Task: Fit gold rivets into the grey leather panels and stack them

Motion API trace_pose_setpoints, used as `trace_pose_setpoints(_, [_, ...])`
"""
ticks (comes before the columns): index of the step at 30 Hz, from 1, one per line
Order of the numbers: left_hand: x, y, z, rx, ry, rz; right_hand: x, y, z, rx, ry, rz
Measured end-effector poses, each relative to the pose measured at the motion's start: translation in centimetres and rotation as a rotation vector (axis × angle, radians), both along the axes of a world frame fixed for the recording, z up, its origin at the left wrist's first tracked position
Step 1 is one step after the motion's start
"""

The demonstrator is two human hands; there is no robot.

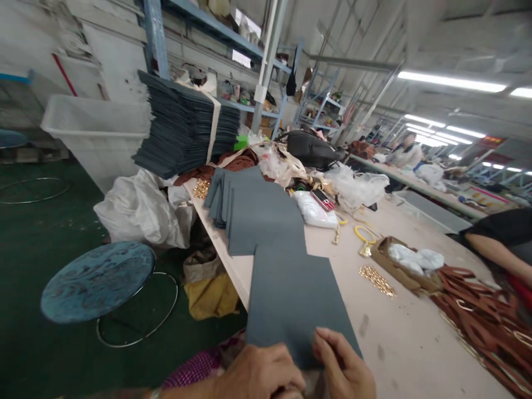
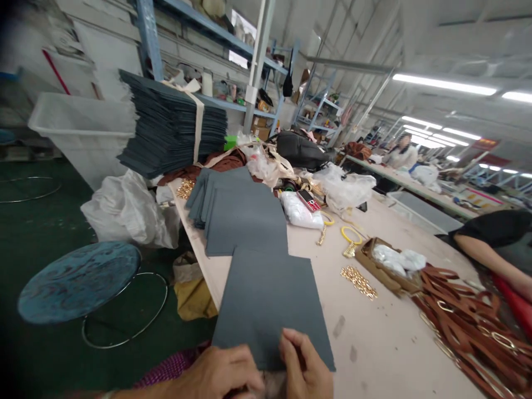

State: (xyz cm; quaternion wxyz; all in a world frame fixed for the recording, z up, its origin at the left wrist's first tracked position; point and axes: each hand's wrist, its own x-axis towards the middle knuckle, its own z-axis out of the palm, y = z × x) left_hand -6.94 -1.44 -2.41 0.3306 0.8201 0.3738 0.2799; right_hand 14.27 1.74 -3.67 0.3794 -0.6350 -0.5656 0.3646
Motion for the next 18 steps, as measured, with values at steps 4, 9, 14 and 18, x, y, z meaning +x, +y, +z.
trace_pose_setpoints(4, [-2.9, -1.8, -0.8, -0.268, -0.218, 0.327, -1.4, 0.9, 0.9, -0.075, 0.071, 0.078])
trace_pose_setpoints(9, [-5.1, 0.0, -2.2, -0.579, -0.409, 0.661, -2.1, 2.6, 1.5, -0.181, 0.140, 0.127])
trace_pose_setpoints(14, [-4.0, -0.8, -1.5, -0.897, -0.407, 0.292, -2.3, 3.7, 1.8, -0.188, 0.086, 0.198])
trace_pose_setpoints(18, [-3.3, -1.0, 0.7, -0.936, -0.748, 0.118, -2.6, 4.0, 1.9, -0.253, 0.083, 0.257])
